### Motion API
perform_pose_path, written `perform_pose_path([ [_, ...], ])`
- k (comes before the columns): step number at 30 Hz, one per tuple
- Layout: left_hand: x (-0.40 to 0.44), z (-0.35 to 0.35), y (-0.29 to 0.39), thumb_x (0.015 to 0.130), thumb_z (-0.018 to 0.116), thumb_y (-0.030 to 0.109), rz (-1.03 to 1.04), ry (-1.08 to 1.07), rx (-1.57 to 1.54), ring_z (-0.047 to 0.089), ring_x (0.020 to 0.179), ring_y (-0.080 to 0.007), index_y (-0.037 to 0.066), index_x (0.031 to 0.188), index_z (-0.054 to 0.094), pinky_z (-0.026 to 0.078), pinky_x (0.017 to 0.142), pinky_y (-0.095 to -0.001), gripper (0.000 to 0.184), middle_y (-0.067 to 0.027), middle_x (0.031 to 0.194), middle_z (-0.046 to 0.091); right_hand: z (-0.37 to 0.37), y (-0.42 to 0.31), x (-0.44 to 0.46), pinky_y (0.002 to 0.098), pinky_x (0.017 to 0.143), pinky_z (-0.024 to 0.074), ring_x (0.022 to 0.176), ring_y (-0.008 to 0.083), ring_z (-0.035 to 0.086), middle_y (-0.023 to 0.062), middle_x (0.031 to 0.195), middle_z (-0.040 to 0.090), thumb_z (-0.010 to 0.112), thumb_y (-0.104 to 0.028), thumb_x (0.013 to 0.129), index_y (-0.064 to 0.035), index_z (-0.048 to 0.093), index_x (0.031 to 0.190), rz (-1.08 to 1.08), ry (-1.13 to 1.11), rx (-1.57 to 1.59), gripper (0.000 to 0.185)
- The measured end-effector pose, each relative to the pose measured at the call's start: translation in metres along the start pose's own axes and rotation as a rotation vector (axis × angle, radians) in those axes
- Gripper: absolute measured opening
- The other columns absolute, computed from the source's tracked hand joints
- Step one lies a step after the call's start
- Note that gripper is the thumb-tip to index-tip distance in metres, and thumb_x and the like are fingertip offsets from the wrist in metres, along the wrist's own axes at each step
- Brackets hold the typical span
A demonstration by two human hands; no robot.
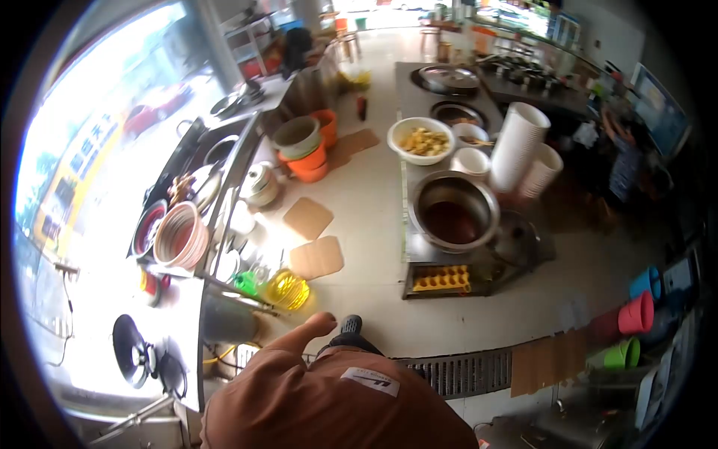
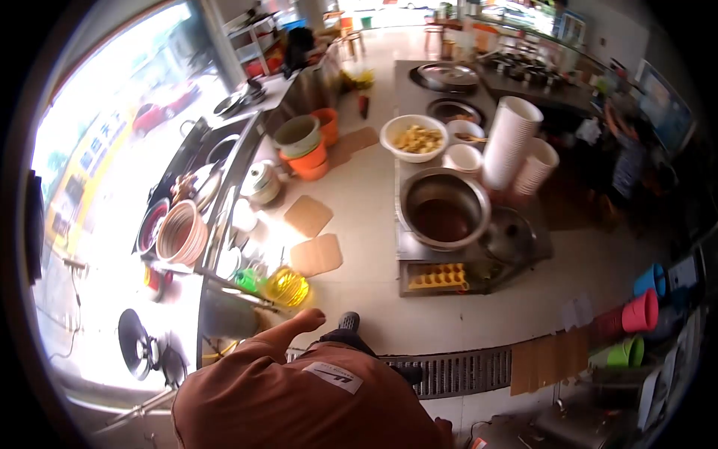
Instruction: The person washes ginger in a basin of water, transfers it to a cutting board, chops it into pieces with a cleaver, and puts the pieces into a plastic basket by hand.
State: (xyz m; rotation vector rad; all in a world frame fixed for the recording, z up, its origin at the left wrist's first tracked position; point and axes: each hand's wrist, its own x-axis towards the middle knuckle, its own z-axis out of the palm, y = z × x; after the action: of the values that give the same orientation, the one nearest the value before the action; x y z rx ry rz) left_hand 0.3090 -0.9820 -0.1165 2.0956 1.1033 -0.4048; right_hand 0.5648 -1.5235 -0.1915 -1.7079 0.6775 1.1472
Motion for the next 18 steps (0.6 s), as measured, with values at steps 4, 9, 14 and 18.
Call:
perform_pose_path([
  [4, -0.016, -0.019, -0.042, 0.084, 0.057, 0.032, -0.008, 0.015, -0.155, 0.066, 0.097, -0.0385, 0.007, 0.104, 0.072, 0.051, 0.087, -0.0463, 0.035, -0.0207, 0.100, 0.070, 0.035, -0.009, 0.006, 0.0299, 0.045, 0.0440, 0.059, 0.0195, 0.063, 0.0057, 0.073, 0.059, 0.054, -0.018, 0.094, -0.0064, 0.061, 0.092, 0.074, 0.091, -0.096, 0.014],
  [9, -0.021, -0.053, -0.188, 0.083, 0.056, 0.029, -0.213, -0.003, -0.113, 0.066, 0.099, -0.0383, 0.006, 0.102, 0.072, 0.051, 0.089, -0.0464, 0.034, -0.0209, 0.102, 0.070, 0.135, -0.061, 0.027, 0.0298, 0.044, 0.0427, 0.058, 0.0186, 0.061, 0.0063, 0.074, 0.060, 0.053, -0.019, 0.095, -0.0065, 0.061, 0.096, -0.074, 0.083, -0.171, 0.015],
  [14, -0.033, -0.120, -0.285, 0.085, 0.054, 0.027, -0.462, 0.185, -0.197, 0.065, 0.102, -0.0389, 0.003, 0.104, 0.071, 0.050, 0.092, -0.0458, 0.035, -0.0227, 0.105, 0.069, 0.339, -0.177, 0.012, 0.0292, 0.068, 0.0524, 0.080, 0.0172, 0.067, 0.0075, 0.097, 0.067, 0.056, -0.023, 0.098, -0.0047, 0.059, 0.124, -0.524, -0.123, -0.594, 0.032],
  [18, -0.020, -0.143, -0.313, 0.086, 0.058, 0.028, -0.518, 0.358, -0.383, 0.065, 0.101, -0.0376, 0.004, 0.105, 0.071, 0.051, 0.091, -0.0446, 0.033, -0.0222, 0.104, 0.069, 0.479, -0.247, -0.045, 0.0307, 0.076, 0.0541, 0.085, 0.0186, 0.067, 0.0097, 0.103, 0.067, 0.055, -0.020, 0.098, 0.0028, 0.058, 0.127, -0.831, -0.305, -0.800, 0.037],
])
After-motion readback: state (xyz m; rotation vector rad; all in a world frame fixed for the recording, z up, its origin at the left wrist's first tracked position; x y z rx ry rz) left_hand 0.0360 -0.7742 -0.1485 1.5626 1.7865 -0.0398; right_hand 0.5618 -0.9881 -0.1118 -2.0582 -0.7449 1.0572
